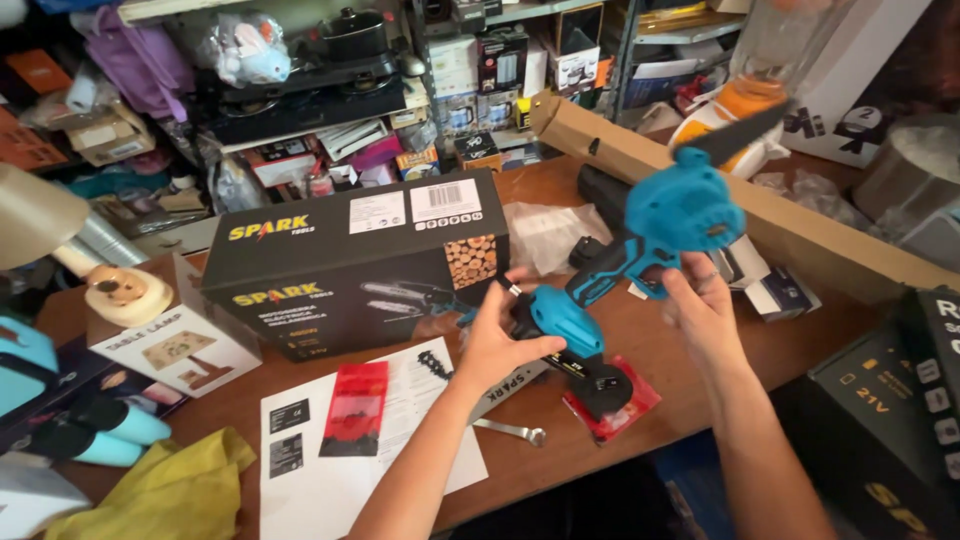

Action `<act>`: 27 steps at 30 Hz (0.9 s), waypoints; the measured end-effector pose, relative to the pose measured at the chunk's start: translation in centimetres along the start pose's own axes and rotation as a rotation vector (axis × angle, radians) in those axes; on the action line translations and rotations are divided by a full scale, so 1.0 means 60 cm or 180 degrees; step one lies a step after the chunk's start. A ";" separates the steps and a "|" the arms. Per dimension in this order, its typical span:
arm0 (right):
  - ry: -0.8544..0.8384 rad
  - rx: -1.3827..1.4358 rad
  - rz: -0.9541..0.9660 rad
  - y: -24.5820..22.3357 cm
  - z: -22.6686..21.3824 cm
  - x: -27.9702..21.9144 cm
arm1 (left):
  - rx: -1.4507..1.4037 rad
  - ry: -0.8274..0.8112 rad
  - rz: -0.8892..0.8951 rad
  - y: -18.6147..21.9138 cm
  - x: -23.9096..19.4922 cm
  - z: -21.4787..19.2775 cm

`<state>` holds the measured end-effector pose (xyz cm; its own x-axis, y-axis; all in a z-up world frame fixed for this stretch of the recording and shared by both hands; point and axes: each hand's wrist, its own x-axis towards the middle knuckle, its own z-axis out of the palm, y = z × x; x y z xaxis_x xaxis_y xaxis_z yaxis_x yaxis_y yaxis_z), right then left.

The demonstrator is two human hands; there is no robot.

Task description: Unboxing and assembling a mini electric chainsaw by attaching the guide bar and chain

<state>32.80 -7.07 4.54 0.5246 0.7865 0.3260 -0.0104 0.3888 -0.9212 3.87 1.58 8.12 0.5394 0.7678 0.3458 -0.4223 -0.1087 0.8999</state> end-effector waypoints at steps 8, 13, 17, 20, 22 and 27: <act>-0.0023 0.0202 0.0019 -0.019 0.061 -0.065 | 0.1522 0.0291 0.0377 0.083 -0.002 -0.060; 0.0040 0.0543 0.0252 -0.016 0.095 -0.085 | 0.2178 0.0236 0.0488 0.174 -0.015 -0.047; -0.0088 0.0853 0.0438 0.004 0.097 -0.096 | 0.2365 0.0496 -0.0225 0.221 -0.030 -0.022; -0.0097 0.0931 0.0494 -0.002 0.103 -0.113 | 0.2332 0.0553 -0.0392 0.229 -0.038 -0.020; -0.0116 0.0943 0.0512 -0.011 0.107 -0.123 | 0.2268 0.0556 -0.0402 0.222 -0.038 -0.026; -0.0180 0.1016 0.0591 -0.030 0.118 -0.149 | 0.2433 0.0596 -0.0249 0.226 -0.050 -0.016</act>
<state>22.13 -11.40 4.77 0.4411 0.8795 0.1789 -0.3707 0.3600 -0.8561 -4.17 -1.58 19.05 0.3866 0.8772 0.2847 0.2661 -0.4017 0.8763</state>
